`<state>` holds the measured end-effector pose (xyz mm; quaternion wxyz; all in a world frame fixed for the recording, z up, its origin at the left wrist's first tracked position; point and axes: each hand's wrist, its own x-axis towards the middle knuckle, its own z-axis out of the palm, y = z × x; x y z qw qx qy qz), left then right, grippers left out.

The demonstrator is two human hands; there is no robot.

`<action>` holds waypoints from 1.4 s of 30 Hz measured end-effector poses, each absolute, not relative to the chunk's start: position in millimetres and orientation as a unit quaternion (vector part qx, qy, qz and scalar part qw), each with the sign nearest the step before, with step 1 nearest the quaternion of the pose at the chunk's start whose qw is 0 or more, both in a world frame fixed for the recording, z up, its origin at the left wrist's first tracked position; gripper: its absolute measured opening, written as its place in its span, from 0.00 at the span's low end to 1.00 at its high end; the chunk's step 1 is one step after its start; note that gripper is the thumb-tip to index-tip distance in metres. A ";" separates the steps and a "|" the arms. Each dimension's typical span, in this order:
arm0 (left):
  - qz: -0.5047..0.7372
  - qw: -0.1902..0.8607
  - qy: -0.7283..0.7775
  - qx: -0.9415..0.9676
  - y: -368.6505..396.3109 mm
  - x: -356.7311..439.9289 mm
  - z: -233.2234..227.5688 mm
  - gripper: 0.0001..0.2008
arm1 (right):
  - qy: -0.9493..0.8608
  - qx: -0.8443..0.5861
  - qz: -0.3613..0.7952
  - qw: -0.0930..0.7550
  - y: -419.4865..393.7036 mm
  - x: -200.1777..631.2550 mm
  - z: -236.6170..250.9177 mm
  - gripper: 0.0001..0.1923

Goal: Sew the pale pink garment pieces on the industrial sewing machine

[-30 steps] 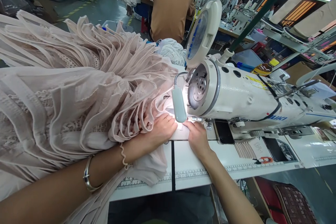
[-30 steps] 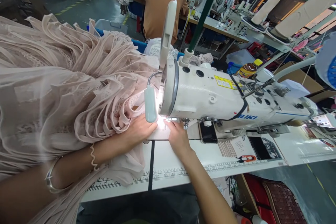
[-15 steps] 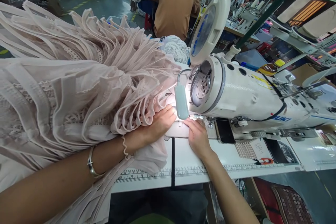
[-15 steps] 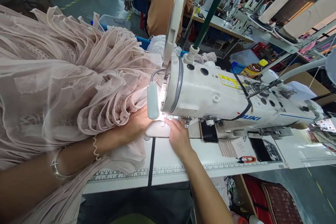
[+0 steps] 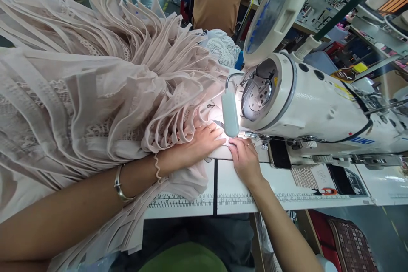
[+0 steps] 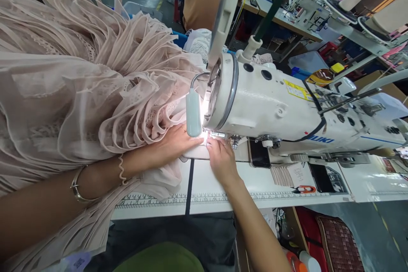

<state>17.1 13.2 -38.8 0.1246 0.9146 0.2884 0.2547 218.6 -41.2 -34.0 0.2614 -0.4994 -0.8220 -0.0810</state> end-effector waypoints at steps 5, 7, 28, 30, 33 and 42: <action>0.191 0.041 0.233 0.953 7.6 11.8 -21.4 0.13 | -0.839 -0.443 -0.171 0.265 -44.0 214.2 -27.7 0.05; 0.187 0.015 0.232 0.954 5.9 12.5 -20.8 0.12 | -0.839 -0.444 -0.183 0.257 -44.8 211.9 -26.1 0.05; 0.297 -0.113 0.214 0.924 5.7 20.3 -29.5 0.19 | -0.813 -0.464 -0.070 0.345 -44.2 211.4 -26.3 0.09; 0.305 -0.106 0.217 0.921 5.5 20.7 -29.2 0.19 | -0.819 -0.455 -0.070 0.342 -44.8 212.5 -26.1 0.11; 0.305 -0.084 0.223 0.922 4.2 20.9 -28.3 0.18 | -0.831 -0.435 -0.067 0.339 -46.1 215.3 -25.2 0.16; 0.219 0.000 0.252 0.943 1.1 17.7 -27.1 0.16 | -0.849 -0.449 -0.053 0.274 -47.8 217.6 -23.3 0.20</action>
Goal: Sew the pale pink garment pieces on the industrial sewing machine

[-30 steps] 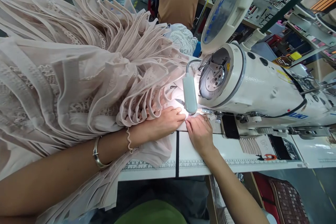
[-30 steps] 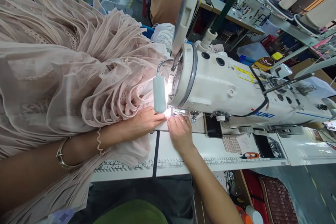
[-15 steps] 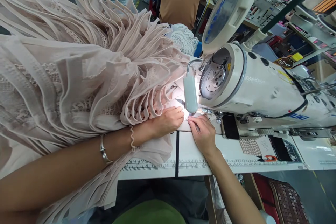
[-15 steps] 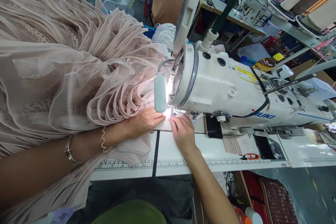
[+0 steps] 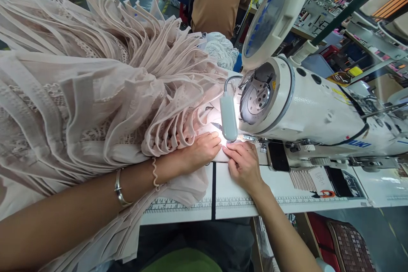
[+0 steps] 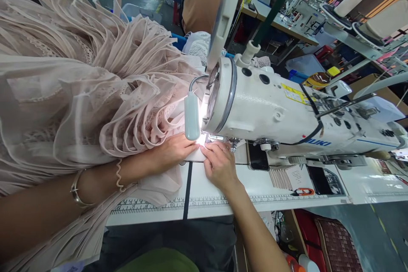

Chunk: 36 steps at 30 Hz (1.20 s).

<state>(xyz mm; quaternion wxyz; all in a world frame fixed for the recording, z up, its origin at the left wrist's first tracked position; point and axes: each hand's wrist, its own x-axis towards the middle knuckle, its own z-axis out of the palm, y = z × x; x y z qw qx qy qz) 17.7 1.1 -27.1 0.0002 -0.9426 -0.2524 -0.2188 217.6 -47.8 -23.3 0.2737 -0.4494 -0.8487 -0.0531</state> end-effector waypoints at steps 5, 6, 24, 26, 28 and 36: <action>-0.254 -0.075 -0.297 -0.918 -0.6 12.8 -30.2 0.13 | -0.819 -0.496 -0.051 0.284 -48.1 217.0 -25.3 0.20; -0.258 -0.089 -0.291 -0.917 -0.8 11.7 -30.8 0.12 | -0.817 -0.499 -0.053 0.285 -48.3 217.6 -25.8 0.20; -0.268 -0.114 -0.294 -0.910 4.4 15.2 -31.3 0.13 | -0.828 -0.485 -0.047 0.277 -46.5 219.4 -30.4 0.21; -0.282 -0.121 -0.306 -0.901 5.8 17.1 -31.3 0.14 | -0.827 -0.491 -0.051 0.270 -46.2 218.6 -30.2 0.22; -0.285 -0.124 -0.313 -0.897 6.6 17.8 -30.7 0.14 | -0.827 -0.495 -0.054 0.261 -45.6 218.0 -29.8 0.22; -0.272 0.004 -0.329 -0.904 -2.7 9.7 -26.6 0.15 | -0.827 -0.518 -0.038 0.216 -39.8 218.1 -30.3 0.25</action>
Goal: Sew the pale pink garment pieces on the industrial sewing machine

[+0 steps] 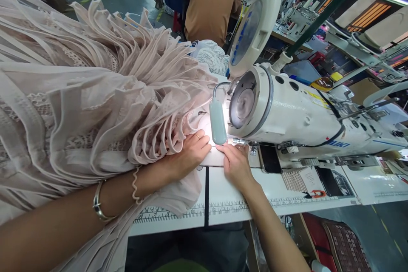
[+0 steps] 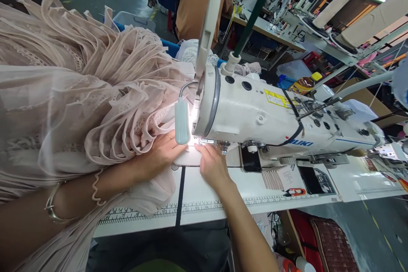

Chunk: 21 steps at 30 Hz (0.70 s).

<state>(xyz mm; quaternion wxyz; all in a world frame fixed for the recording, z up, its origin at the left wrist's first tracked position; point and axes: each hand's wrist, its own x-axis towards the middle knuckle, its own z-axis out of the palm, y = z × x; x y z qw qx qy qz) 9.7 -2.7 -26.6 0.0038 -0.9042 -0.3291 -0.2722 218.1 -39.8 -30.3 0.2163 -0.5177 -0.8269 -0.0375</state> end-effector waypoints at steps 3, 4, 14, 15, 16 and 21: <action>-0.278 0.063 -0.323 -0.902 -5.3 10.4 -24.5 0.16 | -0.829 -0.521 -0.024 0.202 -37.0 218.3 -29.3 0.25; -0.280 0.071 -0.319 -0.903 -5.5 10.7 -23.3 0.16 | -0.830 -0.521 -0.022 0.196 -36.3 218.6 -28.9 0.25; -0.257 0.061 -0.307 -0.914 -3.1 12.0 -22.4 0.15 | -0.846 -0.518 -0.041 0.120 -34.5 223.4 -33.5 0.31; -0.255 0.061 -0.309 -0.914 -2.8 12.6 -24.4 0.15 | -0.846 -0.518 -0.042 0.119 -34.4 223.5 -33.7 0.32; -0.253 0.061 -0.310 -0.914 -2.4 13.1 -26.6 0.15 | -0.846 -0.518 -0.042 0.118 -34.4 223.5 -33.8 0.31; -0.237 0.055 -0.325 -0.914 -1.4 13.9 -38.5 0.11 | -0.843 -0.522 -0.046 0.123 -34.6 222.2 -33.0 0.31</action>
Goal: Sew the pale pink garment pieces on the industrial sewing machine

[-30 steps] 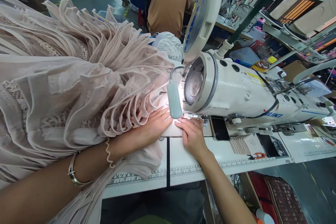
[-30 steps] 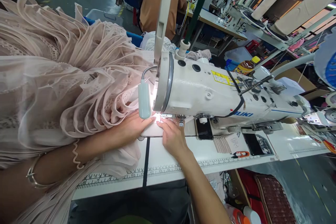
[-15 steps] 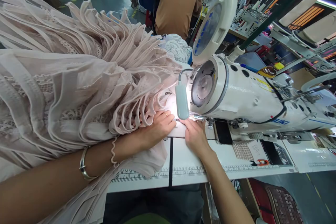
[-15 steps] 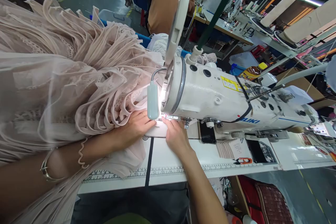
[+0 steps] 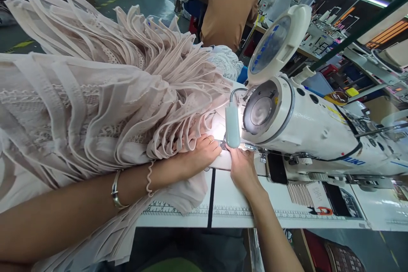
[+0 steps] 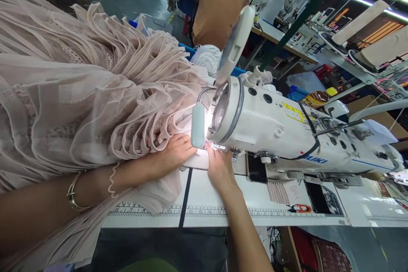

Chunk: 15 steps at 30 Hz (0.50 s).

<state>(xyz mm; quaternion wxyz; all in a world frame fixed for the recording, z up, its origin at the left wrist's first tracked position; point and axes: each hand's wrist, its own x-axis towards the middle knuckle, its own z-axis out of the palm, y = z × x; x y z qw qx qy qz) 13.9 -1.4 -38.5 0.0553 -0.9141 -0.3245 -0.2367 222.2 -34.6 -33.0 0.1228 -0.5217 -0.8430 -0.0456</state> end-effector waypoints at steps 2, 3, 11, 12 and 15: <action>-0.221 0.056 -0.339 -0.913 -4.3 13.2 -39.9 0.09 | -0.838 -0.528 -0.054 0.125 -33.9 221.4 -33.2 0.32; -0.212 0.060 -0.352 -0.910 -6.9 12.7 -39.2 0.08 | -0.833 -0.536 -0.062 0.127 -32.9 221.3 -33.5 0.31; -0.112 0.169 -0.464 -0.862 -21.9 11.8 -17.4 0.15 | -0.799 -0.571 -0.134 0.132 -16.2 224.5 -36.9 0.17; -0.108 0.162 -0.473 -0.859 -18.9 12.4 -17.1 0.16 | -0.797 -0.571 -0.137 0.142 -15.9 222.8 -34.6 0.17; -0.148 0.057 -0.463 -0.872 -3.6 15.3 -22.2 0.16 | -0.792 -0.573 -0.135 0.162 -18.7 213.3 -23.0 0.19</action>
